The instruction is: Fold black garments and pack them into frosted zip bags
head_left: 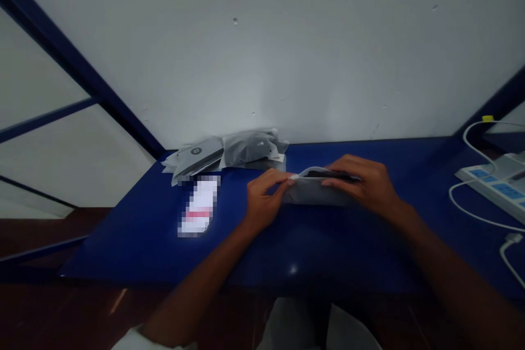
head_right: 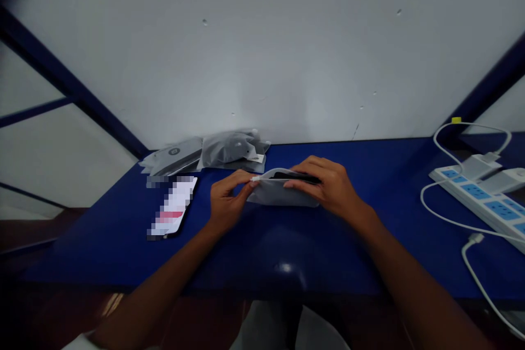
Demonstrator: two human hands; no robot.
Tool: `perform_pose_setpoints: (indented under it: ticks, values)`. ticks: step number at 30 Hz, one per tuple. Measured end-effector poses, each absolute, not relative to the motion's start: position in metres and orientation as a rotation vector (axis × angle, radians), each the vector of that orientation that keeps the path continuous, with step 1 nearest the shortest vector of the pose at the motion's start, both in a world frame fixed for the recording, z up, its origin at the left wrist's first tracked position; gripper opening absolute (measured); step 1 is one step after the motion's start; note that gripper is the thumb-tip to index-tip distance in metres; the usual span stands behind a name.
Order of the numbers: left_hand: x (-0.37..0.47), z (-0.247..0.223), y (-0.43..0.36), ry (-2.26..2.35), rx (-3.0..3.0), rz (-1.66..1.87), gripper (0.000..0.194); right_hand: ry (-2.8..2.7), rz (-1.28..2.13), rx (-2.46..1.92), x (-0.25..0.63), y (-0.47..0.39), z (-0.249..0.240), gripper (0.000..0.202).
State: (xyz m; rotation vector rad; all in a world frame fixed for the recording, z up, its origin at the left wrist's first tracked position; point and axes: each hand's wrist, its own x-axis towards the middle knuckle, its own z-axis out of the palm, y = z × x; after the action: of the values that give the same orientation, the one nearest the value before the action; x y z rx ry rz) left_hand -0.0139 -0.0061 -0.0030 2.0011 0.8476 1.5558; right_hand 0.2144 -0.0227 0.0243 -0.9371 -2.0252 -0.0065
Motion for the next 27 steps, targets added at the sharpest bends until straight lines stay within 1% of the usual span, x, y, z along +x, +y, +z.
perform_pose_setpoints:
  ticks: [2,4,6,9,12,13,14,16,19,23,27]
  values:
    - [-0.014,-0.004,-0.006,0.898,1.936,1.504,0.021,-2.045,-0.102,-0.905,0.217,-0.022,0.025,0.016]
    - [-0.012,-0.005,-0.007,0.942,1.862,1.46,0.026,-2.058,-0.203,-0.883,0.218,-0.021,0.026,0.02]
    - [-0.011,-0.006,-0.008,0.967,1.795,1.442,0.028,-2.054,-0.27,-0.894,0.218,-0.021,0.027,0.022]
    - [-0.009,-0.007,-0.01,0.966,1.807,1.465,0.027,-2.01,-0.312,-0.95,0.211,-0.022,0.03,0.018]
    - [-0.008,-0.005,-0.014,0.912,1.985,1.473,0.022,-2.028,-0.365,-0.906,0.198,-0.027,0.033,0.037]
    - [-0.007,-0.004,-0.016,0.871,2.064,1.475,0.021,-2.049,-0.39,-0.863,0.193,-0.03,0.034,0.039]
    - [-0.006,-0.003,-0.018,0.819,2.143,1.485,0.02,-2.063,-0.411,-0.812,0.187,-0.032,0.034,0.038]
    - [-0.005,-0.002,-0.021,0.729,2.282,1.51,0.019,-2.054,-0.404,-0.723,0.177,-0.037,0.034,0.028]
    - [-0.003,0.0,-0.025,0.717,2.365,1.535,0.018,-1.988,-0.289,-0.692,0.169,-0.042,0.035,0.017]
    - [-0.004,0.002,-0.027,0.757,2.34,1.565,0.011,-1.918,-0.122,-0.703,0.171,-0.042,0.037,0.014]
    - [-0.006,0.004,-0.027,0.691,2.329,1.571,0.011,-1.942,-0.079,-0.703,0.177,-0.041,0.039,0.01]
